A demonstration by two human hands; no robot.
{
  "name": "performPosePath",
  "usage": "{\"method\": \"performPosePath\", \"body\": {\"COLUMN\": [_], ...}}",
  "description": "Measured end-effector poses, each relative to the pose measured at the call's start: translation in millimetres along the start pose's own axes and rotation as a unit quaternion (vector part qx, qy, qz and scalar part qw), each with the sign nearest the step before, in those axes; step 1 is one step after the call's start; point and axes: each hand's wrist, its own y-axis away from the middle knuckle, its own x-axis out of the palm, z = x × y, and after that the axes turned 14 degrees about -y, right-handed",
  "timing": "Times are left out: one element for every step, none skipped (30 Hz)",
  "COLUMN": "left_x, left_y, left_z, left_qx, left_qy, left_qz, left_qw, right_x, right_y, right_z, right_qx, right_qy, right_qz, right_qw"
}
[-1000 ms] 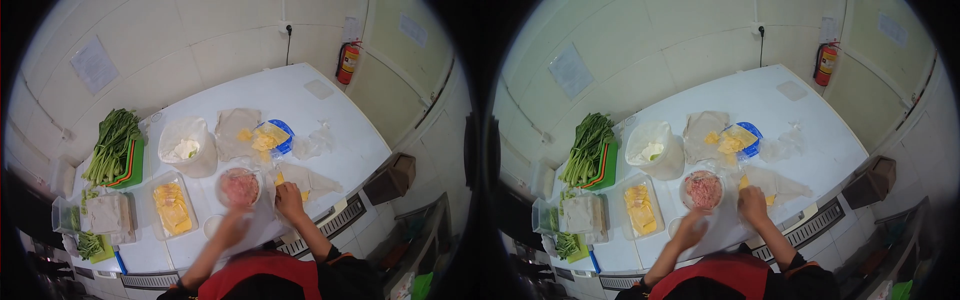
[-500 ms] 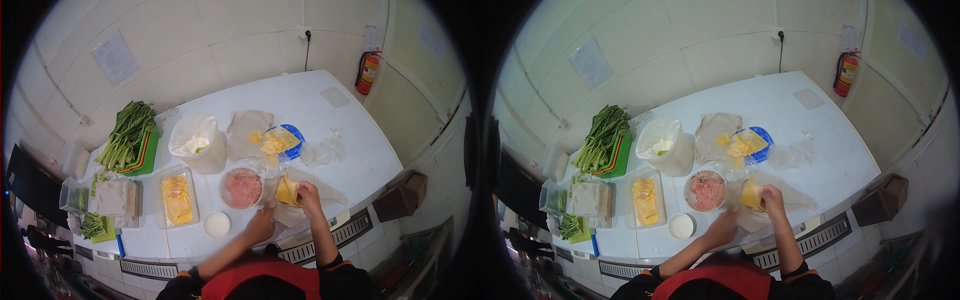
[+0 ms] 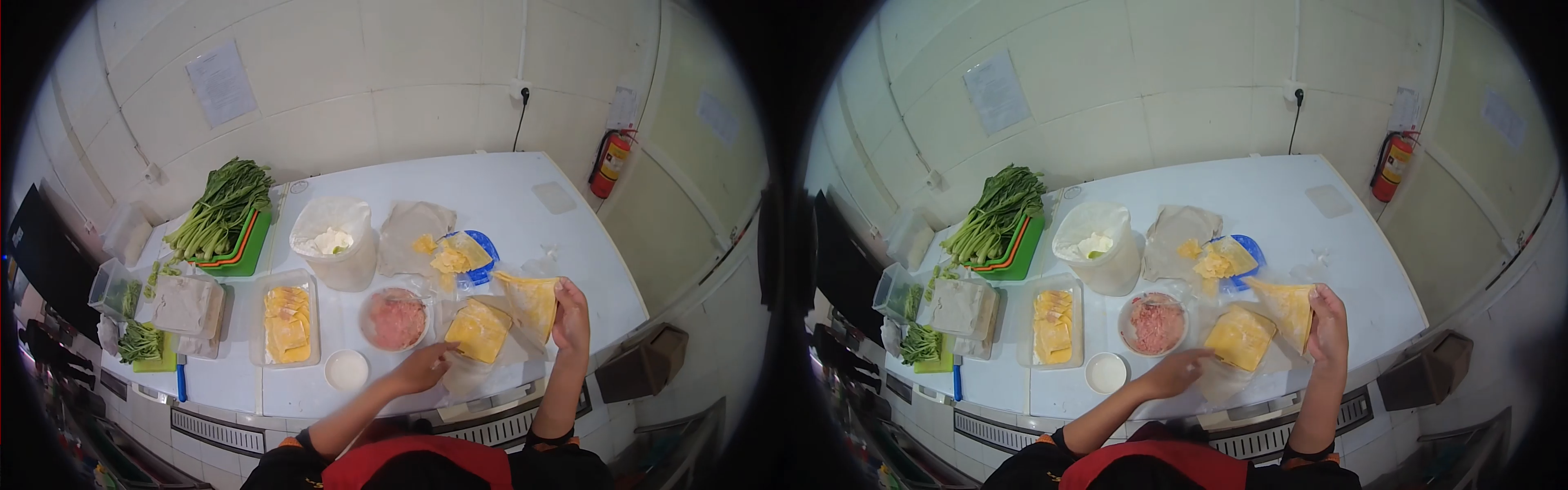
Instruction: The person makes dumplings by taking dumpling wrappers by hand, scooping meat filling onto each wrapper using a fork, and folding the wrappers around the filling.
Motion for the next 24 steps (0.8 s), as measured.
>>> {"method": "performPosePath", "body": {"left_x": [-7, -15, -21, -27, -33, -39, -40, -36, -32, -33, -34, -39, -43, -45, -43, -42, -41, -42, -41, -40, -41, -44, -44, -44], "left_y": [-1, -1, -1, -1, -3, -2, 4, 9, 12, 20, 28, 41, 55, 66, 73, 80, 84, 88, 91, 94, 95, 96, 96, 97], "left_z": [-5, -10, -12, -5, 10, 21, 26, 32, 38, 37, 37, 28, 19, 17, 19, 24, 30, 35, 42, 50, 54, 52, 46, 43], "left_qx": [0.046, 0.093, 0.138, 0.151, 0.162, 0.173, 0.151, 0.101, 0.052, 0.019, -0.013, -0.050, -0.090, -0.131, -0.116, -0.102, -0.087, -0.067, -0.060, -0.050, -0.038, -0.044, -0.049, -0.055], "left_qy": [0.027, 0.052, 0.076, 0.097, 0.118, 0.138, 0.386, 0.401, 0.414, 0.425, 0.437, 0.478, 0.520, 0.560, 0.534, 0.530, 0.526, 0.520, 0.533, 0.544, 0.555, 0.595, 0.634, 0.673], "left_qz": [-0.042, -0.085, -0.128, -0.137, -0.146, -0.155, -0.101, -0.143, -0.185, -0.210, -0.234, -0.221, -0.206, -0.189, -0.200, -0.215, -0.230, -0.243, -0.269, -0.295, -0.320, -0.335, -0.348, -0.360], "left_qw": [0.998, 0.991, 0.979, 0.974, 0.969, 0.963, 0.904, 0.899, 0.890, 0.880, 0.869, 0.848, 0.824, 0.796, 0.813, 0.814, 0.815, 0.816, 0.800, 0.784, 0.767, 0.730, 0.688, 0.644], "right_x": [13, 27, 42, 56, 59, 58, 68, 78, 78, 77, 78, 78, 79, 81, 81, 82, 81, 80, 84, 97, 118, 136, 148, 159], "right_y": [3, 6, 9, 10, 6, 1, 3, 4, 7, 11, 17, 25, 31, 33, 37, 39, 38, 32, 27, 24, 23, 24, 25, 27], "right_z": [7, 8, 6, 0, -17, -41, -62, -83, -105, -124, -136, -150, -162, -172, -183, -192, -201, -210, -215, -210, -196, -185, -178, -173], "right_qx": [0.013, 0.025, 0.037, 0.051, 0.088, 0.125, 0.208, 0.289, 0.308, 0.328, 0.325, 0.324, 0.323, 0.332, 0.340, 0.347, 0.347, 0.345, 0.340, 0.288, 0.233, 0.176, 0.109, 0.040], "right_qy": [-0.011, -0.028, -0.044, -0.061, -0.078, -0.095, -0.159, -0.219, -0.241, -0.263, -0.234, -0.208, -0.185, -0.168, -0.150, -0.132, -0.143, -0.152, -0.160, -0.107, -0.053, 0.002, 0.121, 0.237], "right_qz": [0.039, 0.044, 0.050, 0.056, 0.062, 0.068, 0.040, 0.013, 0.023, 0.035, 0.049, 0.060, 0.067, 0.087, 0.104, 0.122, 0.113, 0.105, 0.100, 0.139, 0.178, 0.214, 0.313, 0.403], "right_qw": [0.999, 0.998, 0.997, 0.995, 0.991, 0.985, 0.964, 0.932, 0.920, 0.906, 0.915, 0.921, 0.926, 0.924, 0.923, 0.921, 0.920, 0.920, 0.921, 0.941, 0.955, 0.961, 0.936, 0.883]}}
